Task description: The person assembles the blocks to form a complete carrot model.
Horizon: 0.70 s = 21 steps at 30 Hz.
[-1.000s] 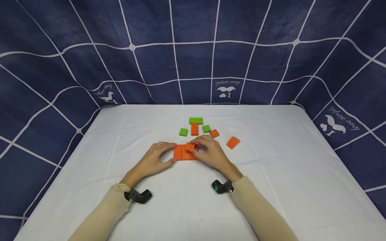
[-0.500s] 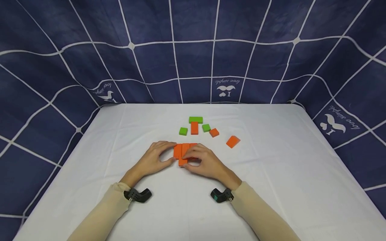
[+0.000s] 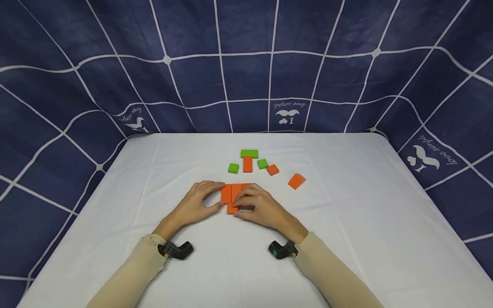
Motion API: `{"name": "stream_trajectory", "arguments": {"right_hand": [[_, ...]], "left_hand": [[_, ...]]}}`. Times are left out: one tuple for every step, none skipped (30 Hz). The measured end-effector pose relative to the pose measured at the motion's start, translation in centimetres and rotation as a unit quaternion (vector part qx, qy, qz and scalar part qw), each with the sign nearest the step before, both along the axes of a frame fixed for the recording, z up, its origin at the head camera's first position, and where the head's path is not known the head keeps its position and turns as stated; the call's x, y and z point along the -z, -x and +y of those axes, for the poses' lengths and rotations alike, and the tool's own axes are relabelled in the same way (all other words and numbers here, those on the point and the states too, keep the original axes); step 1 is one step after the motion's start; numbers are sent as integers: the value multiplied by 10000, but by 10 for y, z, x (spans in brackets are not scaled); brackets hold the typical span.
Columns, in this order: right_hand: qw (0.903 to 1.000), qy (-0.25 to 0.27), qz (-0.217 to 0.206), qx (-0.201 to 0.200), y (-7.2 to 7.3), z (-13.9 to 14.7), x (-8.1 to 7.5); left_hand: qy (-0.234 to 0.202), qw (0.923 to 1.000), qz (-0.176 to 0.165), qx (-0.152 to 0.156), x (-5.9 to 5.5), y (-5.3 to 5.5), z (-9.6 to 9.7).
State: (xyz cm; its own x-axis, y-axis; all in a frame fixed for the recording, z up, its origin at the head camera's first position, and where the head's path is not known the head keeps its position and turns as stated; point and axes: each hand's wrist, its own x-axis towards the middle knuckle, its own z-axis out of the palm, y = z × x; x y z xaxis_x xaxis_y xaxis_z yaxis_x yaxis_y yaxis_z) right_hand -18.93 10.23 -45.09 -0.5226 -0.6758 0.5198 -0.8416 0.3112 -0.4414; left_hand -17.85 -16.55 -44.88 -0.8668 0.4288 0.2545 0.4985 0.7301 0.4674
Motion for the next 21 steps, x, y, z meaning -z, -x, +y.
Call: {"name": "stream_trajectory", "arguments": {"right_hand": [[10000,-2,32,-7,0,0,0],[10000,-8,46,-17,1,0,0],[10000,-16,61,-20,1,0,0],[10000,-41,70,-15,1,0,1],[10000,-63,64,-19,2,0,1],[9999,-82,56,-22,2,0,1],[9999,-99,48,-23,2,-1,1],[9999,-105,52,-29,2,-1,1],[9999,-109,62,-30,3,-1,1],[9999,-105,60,-36,3,-1,1],[9999,-94,69,-46,3,-2,1],[9999,-90,80,-43,3,-2,1],[9999,-79,73,-43,3,-2,1],[10000,-68,64,-31,3,-2,1],[10000,-63,23,-11,3,-2,1],[10000,-55,-27,8,3,-2,1],[10000,-51,-72,36,3,-2,1],[9998,-49,-151,76,3,-2,1],[9996,-40,-240,111,2,-1,1],[9994,-32,-323,149,2,-1,1],[9991,-13,-394,176,2,0,0]], "left_hand": [[-5,10000,17,5,0,0,0],[-10,10000,24,7,0,0,0],[-16,10000,31,6,0,0,0],[-19,10000,30,2,0,0,0],[-20,10000,21,-1,0,0,0],[-23,10000,8,-2,0,0,0],[-17,10000,2,-1,0,0,0],[-18,10000,-16,-2,-1,1,0],[-19,10000,-21,-2,-1,1,0],[-17,10000,-31,-3,-2,1,0],[-18,10000,-33,-9,-2,1,0],[-25,10000,-36,-12,-2,1,0],[-28,10000,-46,-27,-2,1,0],[-34,10000,-50,-35,-2,1,0],[-31,10000,-54,-42,-2,1,0],[-31,10000,-63,-48,-2,1,0],[-29,10000,-70,-55,-1,1,0],[-28,9999,-80,-55,-1,1,0],[-21,9999,-90,-60,0,1,0],[-18,9999,-101,-62,0,1,1],[-16,9999,-107,-63,0,1,1]]}}
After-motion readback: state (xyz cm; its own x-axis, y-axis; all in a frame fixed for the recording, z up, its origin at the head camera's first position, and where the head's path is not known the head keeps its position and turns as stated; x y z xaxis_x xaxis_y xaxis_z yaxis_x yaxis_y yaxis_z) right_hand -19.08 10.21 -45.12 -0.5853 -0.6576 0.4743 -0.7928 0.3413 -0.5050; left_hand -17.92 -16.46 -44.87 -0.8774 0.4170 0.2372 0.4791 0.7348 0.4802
